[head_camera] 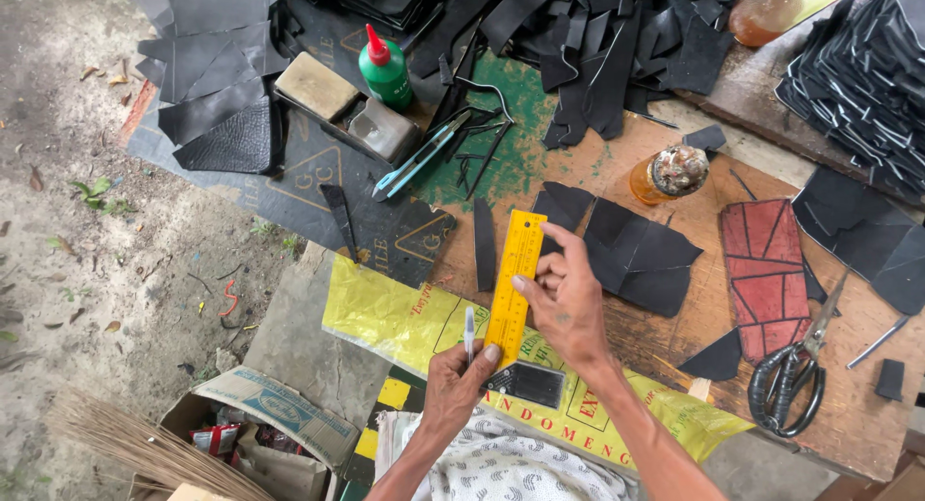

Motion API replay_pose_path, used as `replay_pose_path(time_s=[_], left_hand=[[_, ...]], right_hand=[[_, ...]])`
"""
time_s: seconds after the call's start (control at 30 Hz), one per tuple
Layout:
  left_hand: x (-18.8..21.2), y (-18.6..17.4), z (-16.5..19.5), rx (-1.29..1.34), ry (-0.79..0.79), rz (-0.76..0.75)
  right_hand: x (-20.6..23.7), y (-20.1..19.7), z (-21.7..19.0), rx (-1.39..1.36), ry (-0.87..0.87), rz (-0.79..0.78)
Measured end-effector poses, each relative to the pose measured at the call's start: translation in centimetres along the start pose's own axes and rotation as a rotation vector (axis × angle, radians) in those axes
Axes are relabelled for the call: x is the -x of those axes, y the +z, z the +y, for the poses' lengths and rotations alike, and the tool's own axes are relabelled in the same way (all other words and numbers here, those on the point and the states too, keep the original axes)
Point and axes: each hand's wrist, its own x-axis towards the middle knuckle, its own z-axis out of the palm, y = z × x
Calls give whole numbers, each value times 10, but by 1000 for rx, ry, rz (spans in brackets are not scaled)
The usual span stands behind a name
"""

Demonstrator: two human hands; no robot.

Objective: The person measures and marks black leather pieces using a ruler and marker, then cuts them with a utility knife and scissors. The person trims edges and aligns the cut pieces on the workbench.

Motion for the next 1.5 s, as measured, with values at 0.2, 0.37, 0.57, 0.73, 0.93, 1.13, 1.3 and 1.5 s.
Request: replay_pose_path(time_s=[0.2, 0.37, 0.57, 0.73, 0.93, 1.13, 1.3, 1.5], left_hand=[[-9, 7, 10, 78, 5, 85], [-10, 7, 12, 107, 6, 90], [-14, 10, 10, 128, 17, 87], [-19, 8, 6, 122, 14, 50], [-20, 5, 13, 156, 50, 8], [-18, 5, 20, 146, 16, 15], [-17, 5, 23, 161, -8, 25], [-17, 4, 18, 172, -1, 26]], right_hand=[[-14, -3, -10, 732, -405, -12], [-19, -3, -3, 812, -468, -42], [-23, -3, 2, 871, -466, -61], [-21, -2, -2, 980, -512, -71], [-14, 9, -9, 1130, -532, -36], [9, 23, -6, 1204, -337, -104], [22, 24, 1, 1189, -393, -89], [50, 25, 2, 1101, -372, -180]])
